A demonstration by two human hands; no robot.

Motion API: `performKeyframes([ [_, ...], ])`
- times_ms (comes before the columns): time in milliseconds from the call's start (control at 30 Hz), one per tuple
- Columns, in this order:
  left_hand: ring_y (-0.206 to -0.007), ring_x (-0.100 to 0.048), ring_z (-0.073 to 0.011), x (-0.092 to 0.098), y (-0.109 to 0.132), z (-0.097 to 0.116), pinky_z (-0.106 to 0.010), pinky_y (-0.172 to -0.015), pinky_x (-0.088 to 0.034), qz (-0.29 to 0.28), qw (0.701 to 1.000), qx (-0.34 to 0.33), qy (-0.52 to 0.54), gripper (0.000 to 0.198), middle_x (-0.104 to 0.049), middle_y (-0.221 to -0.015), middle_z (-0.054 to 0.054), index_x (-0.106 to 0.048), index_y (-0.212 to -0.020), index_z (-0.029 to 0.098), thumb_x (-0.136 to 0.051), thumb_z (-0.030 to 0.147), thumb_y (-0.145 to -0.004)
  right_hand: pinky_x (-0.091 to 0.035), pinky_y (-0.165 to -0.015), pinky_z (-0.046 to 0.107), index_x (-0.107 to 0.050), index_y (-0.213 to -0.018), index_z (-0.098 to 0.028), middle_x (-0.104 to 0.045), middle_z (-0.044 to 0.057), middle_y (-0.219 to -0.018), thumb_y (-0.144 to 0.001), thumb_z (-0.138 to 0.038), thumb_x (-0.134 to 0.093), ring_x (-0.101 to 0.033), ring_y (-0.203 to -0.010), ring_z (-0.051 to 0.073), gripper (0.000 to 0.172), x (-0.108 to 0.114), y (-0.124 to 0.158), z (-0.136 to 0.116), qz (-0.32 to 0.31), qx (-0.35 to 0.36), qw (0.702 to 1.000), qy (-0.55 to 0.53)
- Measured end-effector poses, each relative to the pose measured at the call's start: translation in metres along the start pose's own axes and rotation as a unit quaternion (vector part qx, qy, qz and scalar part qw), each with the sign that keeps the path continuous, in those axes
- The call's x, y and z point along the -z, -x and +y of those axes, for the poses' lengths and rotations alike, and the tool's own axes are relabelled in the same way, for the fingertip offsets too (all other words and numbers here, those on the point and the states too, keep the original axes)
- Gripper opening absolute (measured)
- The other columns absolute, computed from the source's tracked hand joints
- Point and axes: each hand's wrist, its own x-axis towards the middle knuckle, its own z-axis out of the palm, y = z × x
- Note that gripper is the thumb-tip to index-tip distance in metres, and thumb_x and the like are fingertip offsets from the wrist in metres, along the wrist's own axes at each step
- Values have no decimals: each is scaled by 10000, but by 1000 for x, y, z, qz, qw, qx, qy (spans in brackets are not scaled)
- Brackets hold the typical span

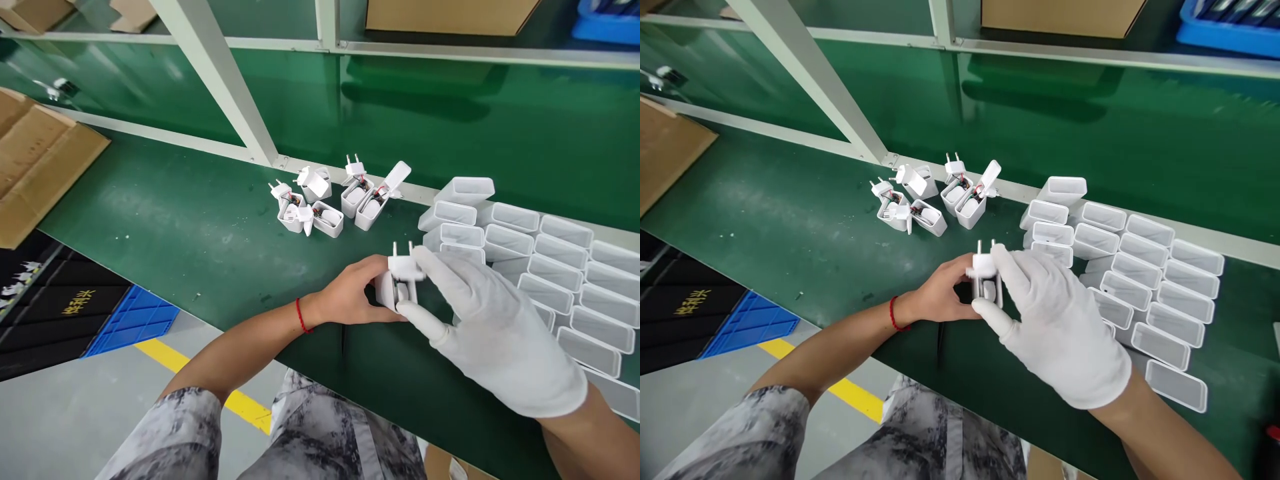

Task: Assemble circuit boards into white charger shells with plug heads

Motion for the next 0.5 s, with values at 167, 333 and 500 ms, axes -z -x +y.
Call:
performKeyframes([
  [167, -980, -660, -227, -2, 1, -1, -349, -830, -588, 35, 998, -21, 52, 682, -606, -1157, -114, -462, -1252, 189, -822, 432, -727, -561, -691, 459, -426, -1424, -160, -674, 170, -1159, -955, -426, -517, -682, -946, 350, 547, 7, -1, -5, -26, -107, 994, 0],
  [333, -992, -661, -210, -5, 3, -2, -355, -817, -600, 64, 995, -29, 65, 756, -563, -1167, -97, -377, -1286, 204, -843, 389, -720, -561, -640, 408, -571, -1242, -201, -705, 99, -1020, -943, -462, -480, -700, -853, 296, 407, 1, -9, -10, -190, -138, 966, -104],
  [500, -1109, -631, -263, -4, 3, -2, -398, -875, -591, 69, 996, -52, -8, 795, -535, -1299, -158, -394, -1308, 203, -843, 452, -701, -576, -735, 407, -457, -1410, -225, -703, 82, -1139, -921, -325, -493, -708, -920, 273, 500, -4, -10, -15, -205, -155, 953, -159],
])
